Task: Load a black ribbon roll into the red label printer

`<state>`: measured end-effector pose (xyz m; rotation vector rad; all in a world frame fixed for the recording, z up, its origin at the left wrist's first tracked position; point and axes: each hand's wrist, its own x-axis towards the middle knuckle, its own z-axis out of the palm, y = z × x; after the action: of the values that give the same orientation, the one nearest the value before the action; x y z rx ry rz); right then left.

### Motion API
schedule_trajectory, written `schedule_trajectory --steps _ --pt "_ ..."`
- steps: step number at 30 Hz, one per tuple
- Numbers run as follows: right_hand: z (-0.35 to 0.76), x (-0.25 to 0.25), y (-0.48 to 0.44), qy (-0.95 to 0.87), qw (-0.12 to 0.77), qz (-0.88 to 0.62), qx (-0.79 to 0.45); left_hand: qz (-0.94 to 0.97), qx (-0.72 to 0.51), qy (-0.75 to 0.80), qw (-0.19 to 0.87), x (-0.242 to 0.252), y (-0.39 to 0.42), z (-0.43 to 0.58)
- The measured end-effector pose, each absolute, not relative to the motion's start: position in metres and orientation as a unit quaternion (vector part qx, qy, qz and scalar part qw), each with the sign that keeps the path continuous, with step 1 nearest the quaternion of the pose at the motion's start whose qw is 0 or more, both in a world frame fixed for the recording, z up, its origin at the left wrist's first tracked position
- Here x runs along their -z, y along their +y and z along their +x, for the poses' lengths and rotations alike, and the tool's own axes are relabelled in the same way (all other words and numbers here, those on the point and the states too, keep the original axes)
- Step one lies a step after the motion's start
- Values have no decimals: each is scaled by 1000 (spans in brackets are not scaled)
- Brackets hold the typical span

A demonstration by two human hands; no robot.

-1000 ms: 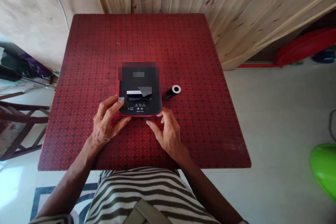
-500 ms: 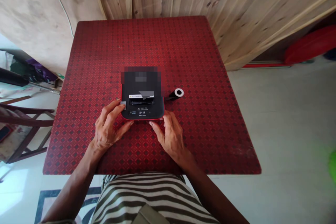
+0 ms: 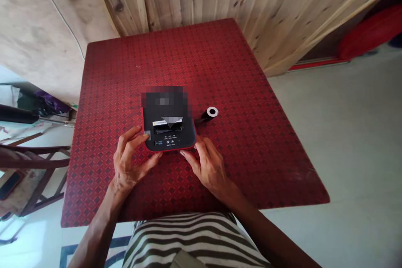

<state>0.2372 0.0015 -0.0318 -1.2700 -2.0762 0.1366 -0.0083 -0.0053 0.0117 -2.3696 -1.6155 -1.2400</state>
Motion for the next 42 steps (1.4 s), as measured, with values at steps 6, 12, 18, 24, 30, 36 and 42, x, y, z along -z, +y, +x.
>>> schedule_trajectory --steps 6,12,18,24,30,36,42 --pt "235 30 5 -797 348 -493 -13 -755 414 -508 -13 -11 -3 -9" --pt "231 32 6 -791 351 -500 -30 -749 425 -509 -3 -2 -4 -7" --pt "246 20 4 -807 349 -473 -59 -747 423 -512 18 3 -10 -2" --pt "248 -43 50 -816 372 -440 -51 -756 408 -511 32 7 -12 -3" --pt "182 -77 116 -920 44 -387 -43 -763 395 -511 33 9 -13 -3" --pt "162 -69 136 -928 -26 -371 -27 -761 400 -510 26 11 -15 -3" --pt "173 -74 133 -938 -18 -345 -32 -759 394 -518 28 11 -16 -2"
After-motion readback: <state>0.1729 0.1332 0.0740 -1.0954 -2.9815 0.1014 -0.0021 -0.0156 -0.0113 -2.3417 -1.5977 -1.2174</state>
